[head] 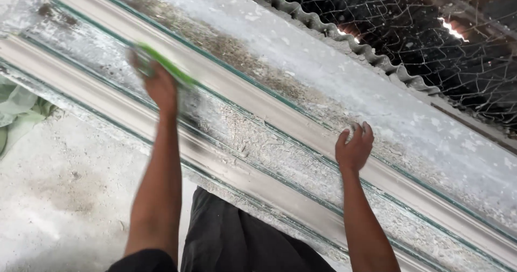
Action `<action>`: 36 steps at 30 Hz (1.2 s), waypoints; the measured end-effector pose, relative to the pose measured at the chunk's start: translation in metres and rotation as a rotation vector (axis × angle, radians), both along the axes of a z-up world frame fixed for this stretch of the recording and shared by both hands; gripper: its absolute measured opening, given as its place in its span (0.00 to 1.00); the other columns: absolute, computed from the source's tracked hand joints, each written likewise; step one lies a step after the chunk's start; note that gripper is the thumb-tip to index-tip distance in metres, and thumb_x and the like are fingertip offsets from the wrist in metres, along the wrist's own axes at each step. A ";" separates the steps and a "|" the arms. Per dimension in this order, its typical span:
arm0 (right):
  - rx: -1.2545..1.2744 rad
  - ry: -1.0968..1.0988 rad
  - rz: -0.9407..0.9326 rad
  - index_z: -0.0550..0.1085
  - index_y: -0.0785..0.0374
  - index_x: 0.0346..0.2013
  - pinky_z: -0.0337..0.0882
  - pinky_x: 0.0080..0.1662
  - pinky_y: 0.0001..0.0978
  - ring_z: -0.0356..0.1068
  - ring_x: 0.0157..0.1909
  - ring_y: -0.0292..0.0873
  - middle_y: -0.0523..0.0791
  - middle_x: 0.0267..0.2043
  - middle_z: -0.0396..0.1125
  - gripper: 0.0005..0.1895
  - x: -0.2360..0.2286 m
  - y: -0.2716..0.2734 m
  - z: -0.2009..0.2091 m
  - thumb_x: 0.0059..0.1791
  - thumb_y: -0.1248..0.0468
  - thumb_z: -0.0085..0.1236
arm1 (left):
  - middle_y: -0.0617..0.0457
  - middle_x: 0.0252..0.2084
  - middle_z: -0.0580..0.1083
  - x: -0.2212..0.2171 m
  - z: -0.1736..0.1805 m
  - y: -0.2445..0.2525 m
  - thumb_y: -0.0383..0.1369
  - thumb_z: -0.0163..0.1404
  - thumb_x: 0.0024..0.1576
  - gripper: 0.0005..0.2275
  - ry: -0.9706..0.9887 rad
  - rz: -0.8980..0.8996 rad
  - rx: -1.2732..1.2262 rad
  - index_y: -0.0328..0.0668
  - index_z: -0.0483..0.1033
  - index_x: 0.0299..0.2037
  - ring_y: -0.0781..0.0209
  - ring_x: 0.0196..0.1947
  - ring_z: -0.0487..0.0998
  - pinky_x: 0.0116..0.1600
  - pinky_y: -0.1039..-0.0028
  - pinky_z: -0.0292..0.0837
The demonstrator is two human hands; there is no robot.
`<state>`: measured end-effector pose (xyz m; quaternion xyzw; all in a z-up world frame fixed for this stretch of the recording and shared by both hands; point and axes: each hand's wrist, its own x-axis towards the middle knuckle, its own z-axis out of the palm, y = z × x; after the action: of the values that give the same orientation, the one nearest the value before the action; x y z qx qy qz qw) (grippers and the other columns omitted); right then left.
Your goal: Clean excess plaster and dust from decorative ceiling cornice molds using a small hand brush.
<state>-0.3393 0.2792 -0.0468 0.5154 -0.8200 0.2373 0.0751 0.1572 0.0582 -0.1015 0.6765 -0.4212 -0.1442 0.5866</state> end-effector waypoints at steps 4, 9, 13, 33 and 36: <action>0.005 -0.019 0.068 0.75 0.62 0.53 0.69 0.59 0.57 0.66 0.64 0.60 0.53 0.63 0.63 0.16 -0.003 0.002 -0.002 0.52 0.60 0.54 | 0.41 0.44 0.78 -0.127 0.015 0.135 0.44 0.43 0.65 0.23 0.023 -0.514 0.505 0.43 0.58 0.67 0.46 0.38 0.77 0.35 0.61 0.71; -0.067 -0.169 0.219 0.74 0.65 0.55 0.65 0.62 0.60 0.63 0.65 0.67 0.57 0.62 0.62 0.17 -0.004 0.014 0.007 0.53 0.62 0.54 | 0.44 0.61 0.74 -0.212 0.140 0.205 0.35 0.46 0.60 0.27 0.480 -1.065 0.241 0.53 0.58 0.72 0.44 0.63 0.73 0.65 0.58 0.70; -0.015 -0.384 0.172 0.68 0.61 0.63 0.47 0.72 0.60 0.51 0.73 0.65 0.56 0.67 0.57 0.20 0.007 0.051 0.020 0.58 0.57 0.43 | 0.35 0.62 0.61 -0.140 0.194 0.145 0.46 0.39 0.65 0.33 0.334 -0.813 0.439 0.43 0.39 0.77 0.45 0.54 0.66 0.52 0.60 0.64; 0.245 -0.610 -0.183 0.58 0.54 0.73 0.36 0.75 0.62 0.35 0.80 0.66 0.58 0.78 0.44 0.31 0.055 0.134 0.016 0.56 0.51 0.44 | 0.29 0.64 0.65 -0.117 0.137 0.096 0.36 0.43 0.70 0.29 0.577 -0.787 -0.130 0.55 0.36 0.75 0.45 0.49 0.80 0.39 0.69 0.88; 0.149 -0.540 -0.136 0.62 0.62 0.70 0.37 0.76 0.57 0.45 0.77 0.66 0.62 0.72 0.52 0.27 0.055 0.141 0.016 0.56 0.57 0.45 | 0.29 0.78 0.42 -0.156 0.066 0.111 0.36 0.55 0.68 0.38 0.116 -0.181 -0.201 0.35 0.37 0.78 0.41 0.79 0.44 0.81 0.54 0.35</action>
<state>-0.2841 0.4200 -0.0310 0.3813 -0.8582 0.2997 -0.1682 0.0009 0.1692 -0.0355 0.5641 -0.4581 -0.1925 0.6595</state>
